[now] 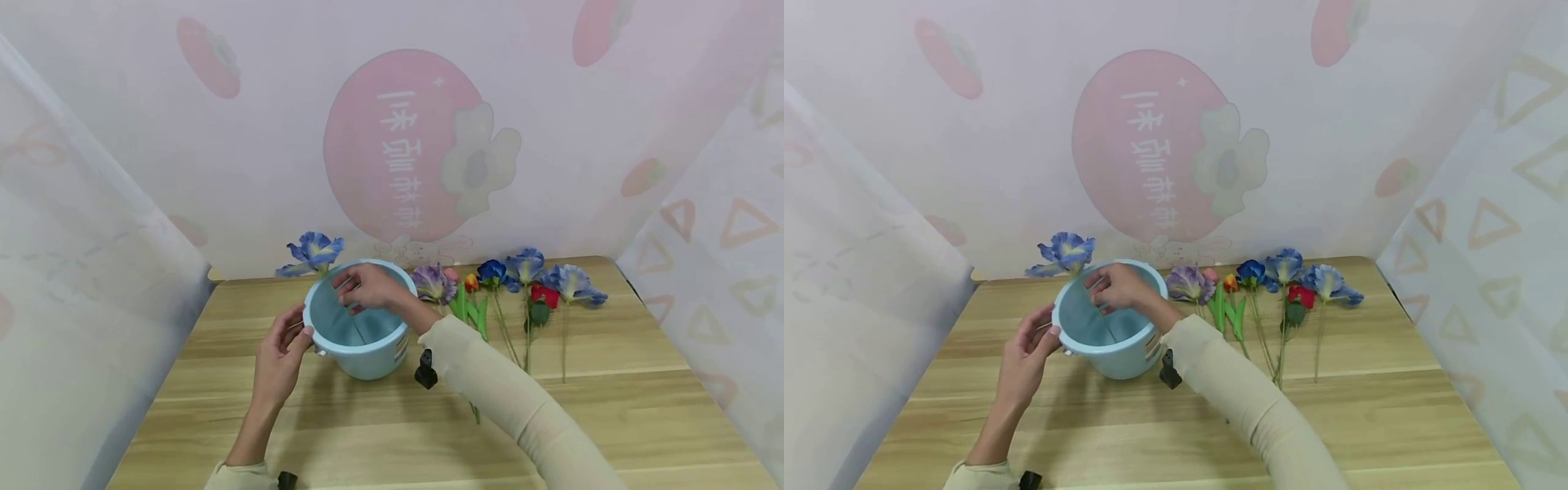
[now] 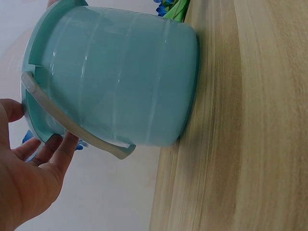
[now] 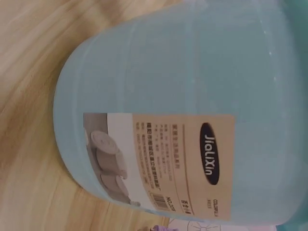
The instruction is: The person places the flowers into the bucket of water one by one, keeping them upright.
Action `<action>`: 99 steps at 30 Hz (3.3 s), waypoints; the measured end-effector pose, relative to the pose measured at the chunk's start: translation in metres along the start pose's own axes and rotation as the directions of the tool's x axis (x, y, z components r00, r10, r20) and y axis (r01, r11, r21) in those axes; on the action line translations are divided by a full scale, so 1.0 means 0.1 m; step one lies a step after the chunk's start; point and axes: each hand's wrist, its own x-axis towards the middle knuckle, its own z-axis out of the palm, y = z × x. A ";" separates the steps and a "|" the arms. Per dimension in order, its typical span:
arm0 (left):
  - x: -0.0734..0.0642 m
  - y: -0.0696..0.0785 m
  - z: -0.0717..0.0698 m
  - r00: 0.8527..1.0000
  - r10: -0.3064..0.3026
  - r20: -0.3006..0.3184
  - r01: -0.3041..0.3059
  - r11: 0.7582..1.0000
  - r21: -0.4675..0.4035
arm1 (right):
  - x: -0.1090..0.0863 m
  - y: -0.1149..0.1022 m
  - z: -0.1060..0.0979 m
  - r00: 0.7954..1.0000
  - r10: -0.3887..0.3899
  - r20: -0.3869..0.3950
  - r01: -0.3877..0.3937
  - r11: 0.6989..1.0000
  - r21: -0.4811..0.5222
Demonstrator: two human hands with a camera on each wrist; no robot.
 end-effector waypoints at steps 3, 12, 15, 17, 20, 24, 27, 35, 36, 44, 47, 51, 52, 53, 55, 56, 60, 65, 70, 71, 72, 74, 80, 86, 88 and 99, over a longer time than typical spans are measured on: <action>-0.01 -0.01 0.01 1.000 -0.001 -0.001 0.001 1.000 -0.007 | -0.02 0.01 0.00 1.000 -0.008 0.001 0.008 1.000 0.014; -0.03 -0.02 0.04 1.000 -0.002 -0.002 0.002 1.000 -0.024 | -0.17 0.01 -0.05 0.999 -0.022 0.038 0.020 0.999 0.049; -0.02 -0.01 0.04 1.000 0.002 0.000 -0.002 1.000 -0.023 | -0.23 -0.02 -0.07 0.998 -0.036 0.053 0.033 0.998 0.058; -0.01 0.00 0.04 1.000 0.005 0.001 -0.005 1.000 -0.020 | -0.26 -0.03 -0.08 0.997 -0.048 0.059 0.044 0.997 0.059; 0.00 0.00 0.03 1.000 0.005 0.001 -0.005 1.000 -0.015 | -0.30 -0.05 -0.09 0.996 -0.062 0.063 0.058 0.996 0.068; 0.00 0.00 0.02 1.000 0.004 0.001 -0.004 1.000 -0.014 | -0.34 -0.06 -0.11 0.995 -0.076 0.066 0.070 0.994 0.088; -0.01 -0.01 0.01 1.000 0.003 0.000 -0.003 1.000 -0.012 | -0.37 -0.07 -0.13 0.995 -0.082 0.063 0.075 0.992 0.105; -0.01 -0.01 0.00 1.000 0.006 -0.005 -0.006 1.000 -0.002 | -0.50 -0.05 -0.22 0.994 -0.111 0.025 0.107 0.987 0.121; -0.01 -0.01 0.00 1.000 0.006 -0.007 -0.006 1.000 0.001 | -0.52 -0.05 -0.24 0.993 -0.113 0.021 0.109 0.985 0.132; -0.01 -0.01 0.00 1.000 0.012 -0.014 -0.012 1.000 0.001 | -0.74 -0.05 -0.43 0.991 -0.131 -0.028 0.134 0.971 0.197; -0.01 -0.01 0.00 1.000 0.012 -0.014 -0.012 1.000 0.001 | -0.81 -0.04 -0.50 0.991 -0.128 -0.047 0.135 0.969 0.205; -0.01 0.00 0.00 1.000 0.005 -0.007 -0.005 1.000 0.006 | -0.94 0.00 -0.62 0.990 -0.120 -0.080 0.134 0.969 0.208; -0.01 0.00 0.00 1.000 0.003 -0.006 -0.003 1.000 0.007 | -0.97 0.02 -0.65 0.989 -0.119 -0.090 0.136 0.969 0.208; -0.01 0.00 0.00 1.000 0.000 -0.005 0.000 1.000 0.008 | -1.01 0.03 -0.68 0.988 -0.120 -0.100 0.139 0.968 0.210; -0.01 -0.01 0.01 1.000 -0.003 -0.005 0.004 1.000 0.011 | -1.08 0.07 -0.76 0.985 -0.121 -0.119 0.144 0.966 0.216; 0.00 -0.01 0.01 1.000 -0.004 -0.005 0.004 1.000 0.010 | -1.12 0.10 -0.79 0.984 -0.119 -0.132 0.146 0.964 0.222; 0.00 0.00 0.01 1.000 0.000 -0.004 0.000 1.000 0.012 | -1.24 0.20 -0.91 0.976 -0.101 -0.193 0.144 0.964 0.224; 0.00 -0.01 0.00 1.000 -0.001 -0.006 0.002 1.000 0.010 | -1.36 0.41 -1.02 0.965 -0.049 -0.258 0.114 0.963 0.244; -0.01 -0.01 0.00 1.000 -0.009 -0.009 0.009 1.000 0.006 | -1.48 0.63 -1.12 0.955 -0.013 -0.295 0.086 0.968 0.235; -0.01 -0.01 0.00 1.000 -0.010 -0.009 0.010 1.000 0.005 | -1.50 0.68 -1.14 0.953 0.001 -0.304 0.074 0.970 0.233; -0.01 -0.01 0.00 1.000 -0.009 -0.010 0.009 1.000 0.003 | -1.52 0.73 -1.16 0.951 0.013 -0.310 0.062 0.971 0.232; -0.01 -0.01 0.00 1.000 -0.006 -0.009 0.006 1.000 0.003 | -1.55 0.85 -1.19 0.946 0.038 -0.322 0.040 0.971 0.234; -0.01 -0.01 0.00 1.000 0.001 -0.003 -0.001 1.000 -0.001 | -1.57 1.20 -1.20 0.929 0.095 -0.357 -0.004 0.969 0.248; -0.01 -0.01 0.00 1.000 -0.001 0.001 0.001 1.000 -0.008 | -1.53 1.42 -1.13 0.915 0.126 -0.384 -0.046 0.976 0.211; -0.01 0.00 0.00 1.000 -0.002 0.001 0.002 1.000 -0.009 | -1.52 1.46 -1.11 0.911 0.134 -0.391 -0.062 0.980 0.191; -0.02 -0.01 0.00 1.000 -0.005 0.004 0.005 1.000 -0.009 | -1.42 1.65 -0.97 0.873 0.198 -0.445 -0.119 0.973 0.199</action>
